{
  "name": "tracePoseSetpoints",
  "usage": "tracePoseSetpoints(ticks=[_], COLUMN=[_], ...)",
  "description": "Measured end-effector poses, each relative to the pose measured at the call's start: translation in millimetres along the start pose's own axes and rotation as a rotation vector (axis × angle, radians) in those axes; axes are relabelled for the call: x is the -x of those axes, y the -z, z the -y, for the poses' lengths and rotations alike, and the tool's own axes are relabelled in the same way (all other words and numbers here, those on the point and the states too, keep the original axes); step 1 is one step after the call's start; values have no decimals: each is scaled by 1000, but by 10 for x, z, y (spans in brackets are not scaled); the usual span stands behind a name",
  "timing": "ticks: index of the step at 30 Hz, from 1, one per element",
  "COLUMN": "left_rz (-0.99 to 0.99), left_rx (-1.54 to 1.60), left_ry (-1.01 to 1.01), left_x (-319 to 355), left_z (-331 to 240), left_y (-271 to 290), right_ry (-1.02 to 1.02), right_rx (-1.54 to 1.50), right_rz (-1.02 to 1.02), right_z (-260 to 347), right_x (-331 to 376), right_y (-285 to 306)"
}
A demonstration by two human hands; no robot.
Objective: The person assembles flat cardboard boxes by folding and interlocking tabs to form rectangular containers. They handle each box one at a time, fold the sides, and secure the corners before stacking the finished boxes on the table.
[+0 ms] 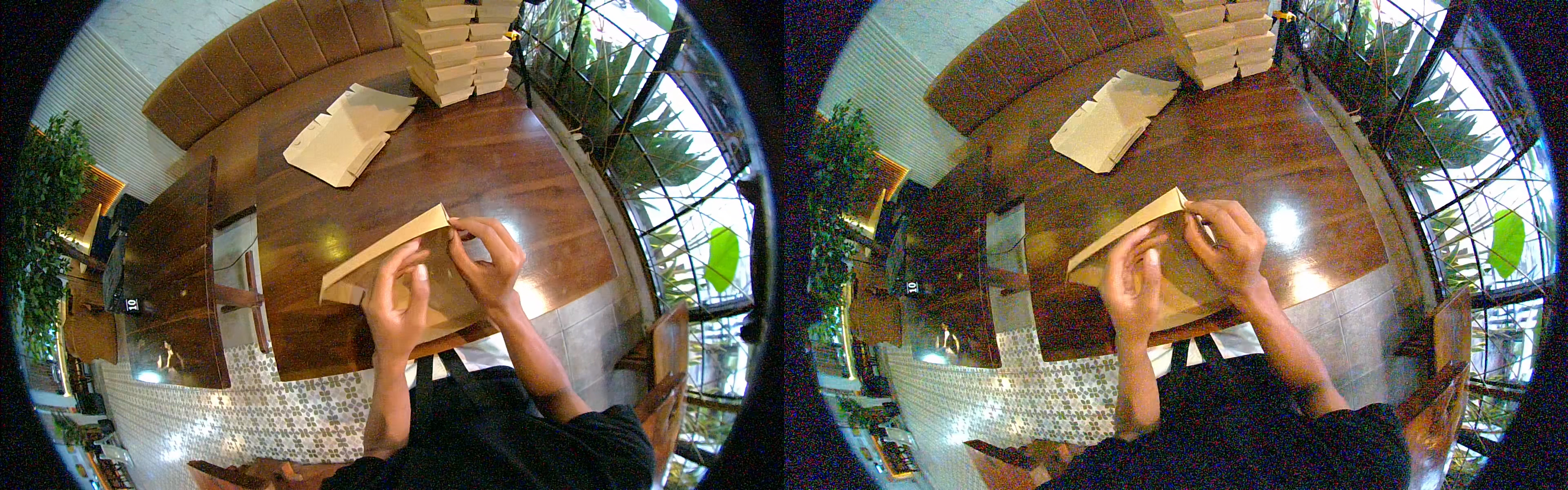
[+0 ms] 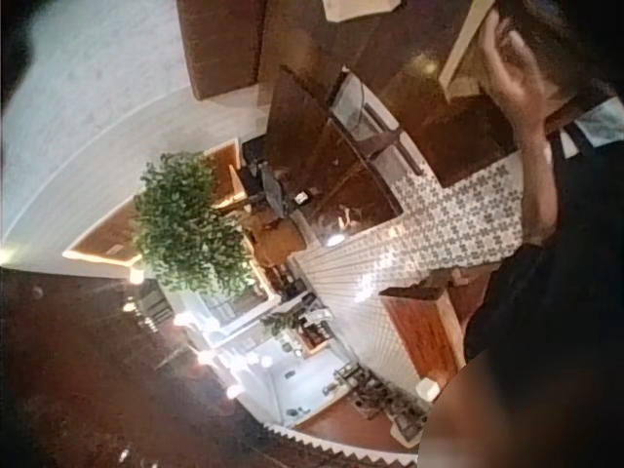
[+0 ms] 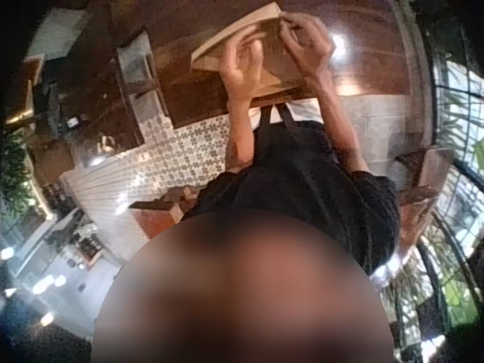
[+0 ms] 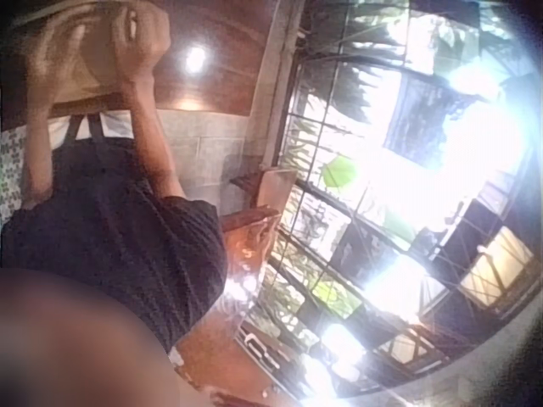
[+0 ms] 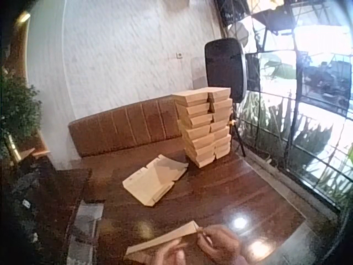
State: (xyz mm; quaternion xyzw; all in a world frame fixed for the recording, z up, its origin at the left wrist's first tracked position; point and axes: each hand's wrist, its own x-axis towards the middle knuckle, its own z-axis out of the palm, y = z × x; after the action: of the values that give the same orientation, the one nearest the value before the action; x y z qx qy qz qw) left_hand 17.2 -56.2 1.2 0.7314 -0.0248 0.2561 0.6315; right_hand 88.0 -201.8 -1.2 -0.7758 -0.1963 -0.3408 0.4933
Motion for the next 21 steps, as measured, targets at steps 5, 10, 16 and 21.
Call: tracePoseSetpoints(ticks=[5, 10, 16, 21], left_rz=[-167, 5, -32, -132], left_rx=[17, -270, 50, 241], left_ry=[-119, -27, 294, 209], left_x=[162, 131, -185, -297], left_z=[-44, 47, 240, 373], left_y=[244, 91, -245, -345], right_ry=[-84, -118, -138, -149], right_rx=[-20, -27, -59, -79], right_rz=[-38, 21, 105, 123], right_z=[-119, -83, 15, 54], right_x=[-45, -56, -45, -28], right_y=[7, -86, -113, -82])
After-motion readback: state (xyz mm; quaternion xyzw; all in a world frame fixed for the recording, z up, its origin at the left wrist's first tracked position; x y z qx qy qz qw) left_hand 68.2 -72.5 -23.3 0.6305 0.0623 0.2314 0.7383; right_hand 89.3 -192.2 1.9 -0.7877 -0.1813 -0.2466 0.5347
